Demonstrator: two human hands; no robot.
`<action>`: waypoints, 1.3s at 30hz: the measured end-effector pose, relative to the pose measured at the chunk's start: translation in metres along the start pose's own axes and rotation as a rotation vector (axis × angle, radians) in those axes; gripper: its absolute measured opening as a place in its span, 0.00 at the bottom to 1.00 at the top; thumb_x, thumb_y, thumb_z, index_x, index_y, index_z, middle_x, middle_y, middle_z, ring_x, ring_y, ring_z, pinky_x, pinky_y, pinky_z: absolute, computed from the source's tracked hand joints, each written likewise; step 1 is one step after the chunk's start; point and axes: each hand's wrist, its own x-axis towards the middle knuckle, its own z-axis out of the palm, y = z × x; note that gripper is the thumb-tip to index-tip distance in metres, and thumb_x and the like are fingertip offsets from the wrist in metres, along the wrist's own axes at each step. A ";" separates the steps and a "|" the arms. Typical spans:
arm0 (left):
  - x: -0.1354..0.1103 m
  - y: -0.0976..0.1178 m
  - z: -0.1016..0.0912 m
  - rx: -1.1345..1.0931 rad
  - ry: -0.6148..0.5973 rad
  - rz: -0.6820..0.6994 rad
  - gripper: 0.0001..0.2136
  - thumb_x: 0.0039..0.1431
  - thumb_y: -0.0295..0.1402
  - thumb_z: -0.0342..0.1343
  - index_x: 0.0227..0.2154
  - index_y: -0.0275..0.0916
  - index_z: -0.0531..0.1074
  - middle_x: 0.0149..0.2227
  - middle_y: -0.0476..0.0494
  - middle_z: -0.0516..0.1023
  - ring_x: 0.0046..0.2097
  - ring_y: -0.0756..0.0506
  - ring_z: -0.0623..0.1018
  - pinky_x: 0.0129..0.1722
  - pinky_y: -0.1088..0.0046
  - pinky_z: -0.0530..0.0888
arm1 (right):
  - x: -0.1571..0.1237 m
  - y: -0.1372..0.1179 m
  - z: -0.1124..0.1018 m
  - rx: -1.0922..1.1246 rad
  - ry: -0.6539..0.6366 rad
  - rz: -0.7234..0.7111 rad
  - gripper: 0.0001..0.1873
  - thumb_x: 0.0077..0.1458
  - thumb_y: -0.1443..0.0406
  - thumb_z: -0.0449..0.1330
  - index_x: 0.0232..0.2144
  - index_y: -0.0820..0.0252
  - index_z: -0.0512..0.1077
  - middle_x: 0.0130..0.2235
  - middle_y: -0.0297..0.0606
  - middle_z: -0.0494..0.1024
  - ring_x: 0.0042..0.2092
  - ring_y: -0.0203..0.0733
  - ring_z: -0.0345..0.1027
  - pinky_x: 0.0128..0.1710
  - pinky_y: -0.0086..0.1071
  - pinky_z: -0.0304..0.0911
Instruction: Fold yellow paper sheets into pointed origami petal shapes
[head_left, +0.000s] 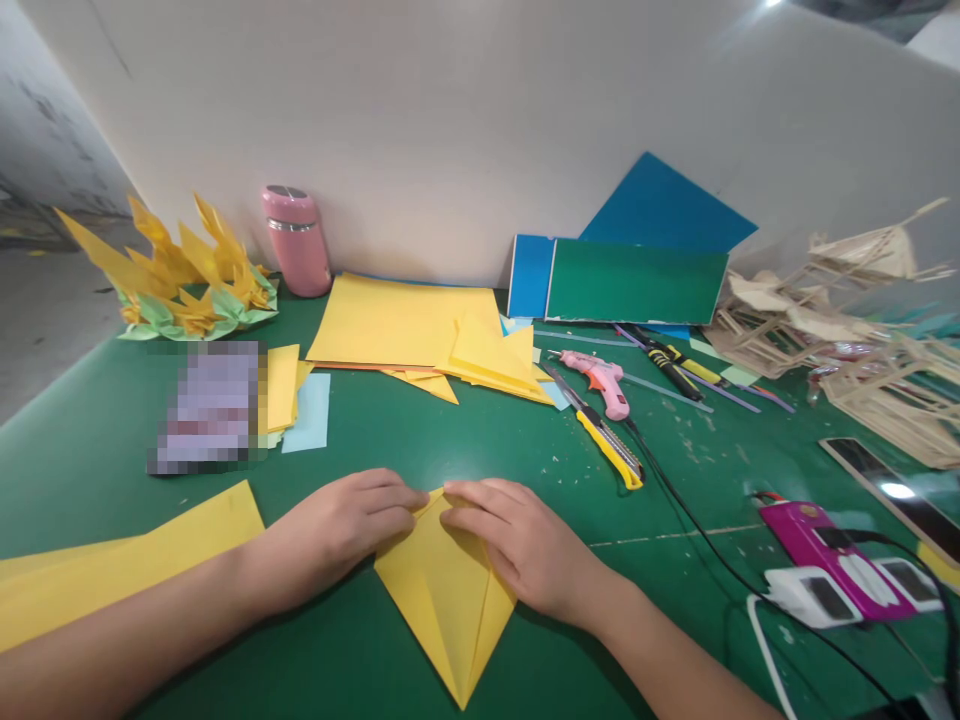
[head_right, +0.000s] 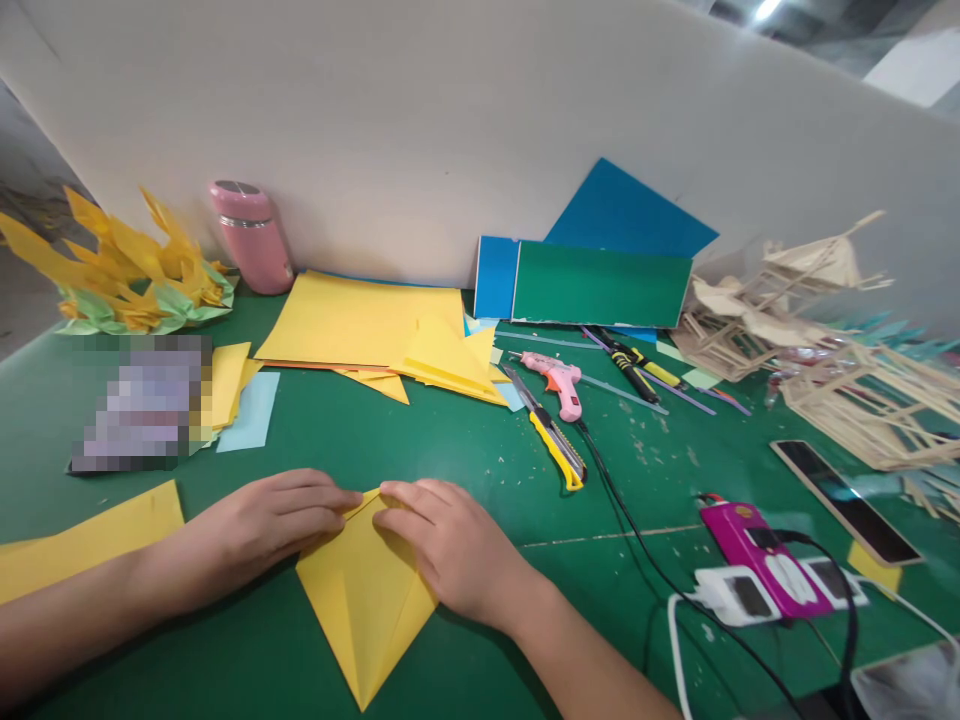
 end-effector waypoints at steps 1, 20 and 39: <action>0.000 0.000 0.000 0.000 -0.001 0.004 0.13 0.66 0.21 0.42 0.36 0.35 0.72 0.45 0.37 0.79 0.42 0.44 0.75 0.40 0.69 0.75 | 0.000 0.000 0.000 0.003 -0.002 0.001 0.17 0.63 0.70 0.46 0.49 0.60 0.70 0.57 0.43 0.71 0.53 0.46 0.65 0.53 0.41 0.64; 0.005 0.002 -0.004 0.020 -0.097 0.000 0.15 0.63 0.17 0.39 0.31 0.36 0.69 0.41 0.39 0.79 0.40 0.45 0.73 0.38 0.71 0.74 | 0.001 -0.001 -0.002 0.008 0.010 -0.002 0.18 0.64 0.70 0.45 0.49 0.61 0.70 0.56 0.43 0.72 0.53 0.45 0.65 0.52 0.40 0.65; 0.007 0.002 -0.002 0.111 -0.173 -0.037 0.13 0.59 0.16 0.45 0.33 0.37 0.72 0.50 0.41 0.77 0.45 0.45 0.76 0.41 0.71 0.76 | 0.000 0.000 0.000 -0.003 -0.036 0.034 0.16 0.62 0.70 0.49 0.49 0.57 0.70 0.57 0.44 0.70 0.54 0.45 0.64 0.53 0.40 0.64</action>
